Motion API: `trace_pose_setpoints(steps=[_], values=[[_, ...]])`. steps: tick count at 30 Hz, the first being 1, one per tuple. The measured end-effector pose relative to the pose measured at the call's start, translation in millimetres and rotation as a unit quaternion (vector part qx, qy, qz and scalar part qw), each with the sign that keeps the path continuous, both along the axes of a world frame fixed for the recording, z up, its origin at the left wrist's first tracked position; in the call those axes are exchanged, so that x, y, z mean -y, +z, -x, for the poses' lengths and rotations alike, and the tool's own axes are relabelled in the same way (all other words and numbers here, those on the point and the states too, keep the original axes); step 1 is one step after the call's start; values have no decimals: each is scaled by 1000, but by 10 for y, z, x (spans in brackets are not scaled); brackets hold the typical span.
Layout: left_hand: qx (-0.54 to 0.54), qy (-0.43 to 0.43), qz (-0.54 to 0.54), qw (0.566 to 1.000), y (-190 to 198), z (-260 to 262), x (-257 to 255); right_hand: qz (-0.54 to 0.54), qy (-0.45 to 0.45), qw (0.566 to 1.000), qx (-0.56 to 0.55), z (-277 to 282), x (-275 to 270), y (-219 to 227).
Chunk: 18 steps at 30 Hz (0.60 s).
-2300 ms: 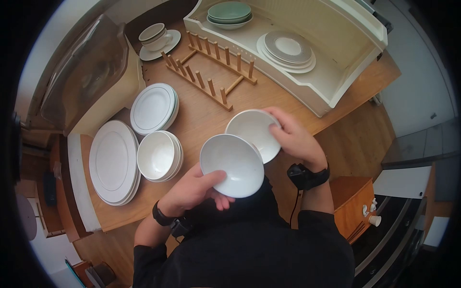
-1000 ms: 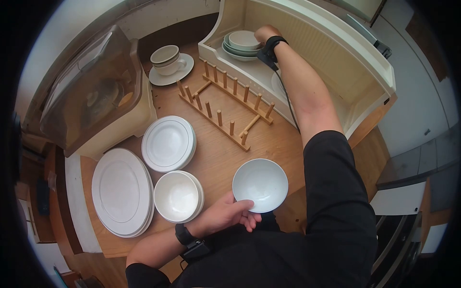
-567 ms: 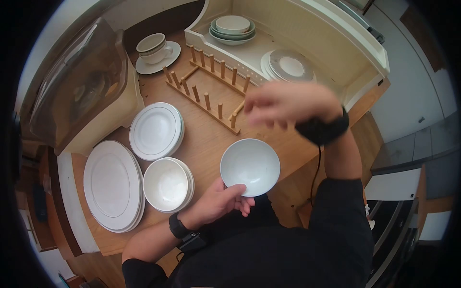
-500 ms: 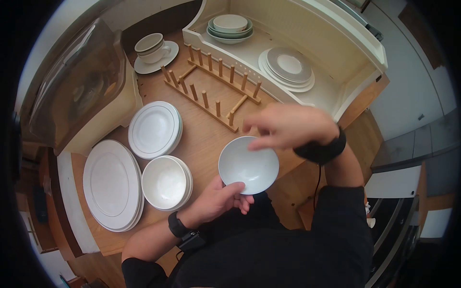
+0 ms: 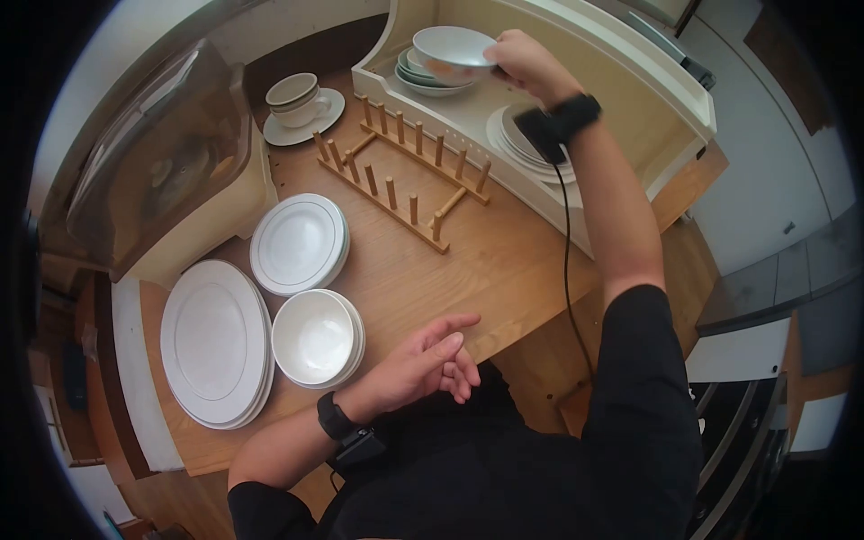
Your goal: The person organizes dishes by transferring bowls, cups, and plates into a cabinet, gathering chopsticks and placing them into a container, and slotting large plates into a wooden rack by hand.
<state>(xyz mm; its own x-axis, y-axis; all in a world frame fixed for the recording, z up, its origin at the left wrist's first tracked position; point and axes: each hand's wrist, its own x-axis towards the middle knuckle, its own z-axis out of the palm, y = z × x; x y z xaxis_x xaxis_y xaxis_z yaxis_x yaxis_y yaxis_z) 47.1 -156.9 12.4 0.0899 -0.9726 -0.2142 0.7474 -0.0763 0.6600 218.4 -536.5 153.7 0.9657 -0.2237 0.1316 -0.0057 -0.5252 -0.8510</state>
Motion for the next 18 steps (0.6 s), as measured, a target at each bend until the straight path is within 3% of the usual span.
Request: trace_pose_setpoints(steps=[2, 4, 5, 7, 17, 18], values=[[-1, 0, -3, 1000, 4, -5, -4, 43, -1, 999, -20, -496, 213, -85], [-18, -4, -3, 1000, -6, -15, -5, 154, -189, 970, -8, -864, 186, -164], [-21, -4, -3, 1000, -19, -12, -3, 155, -186, 970, -4, -988, 208, -178], [-23, -6, -2, 1000, -21, -14, 0, 270, -218, 936, -59, -1191, 242, -227], [-58, -4, 1, 998, -45, -29, 20, 191, -201, 959, -64, -1678, 556, -805], [-56, -5, -1, 998, -42, -34, 18, 128, -186, 973, -46, -1619, 544, -761]])
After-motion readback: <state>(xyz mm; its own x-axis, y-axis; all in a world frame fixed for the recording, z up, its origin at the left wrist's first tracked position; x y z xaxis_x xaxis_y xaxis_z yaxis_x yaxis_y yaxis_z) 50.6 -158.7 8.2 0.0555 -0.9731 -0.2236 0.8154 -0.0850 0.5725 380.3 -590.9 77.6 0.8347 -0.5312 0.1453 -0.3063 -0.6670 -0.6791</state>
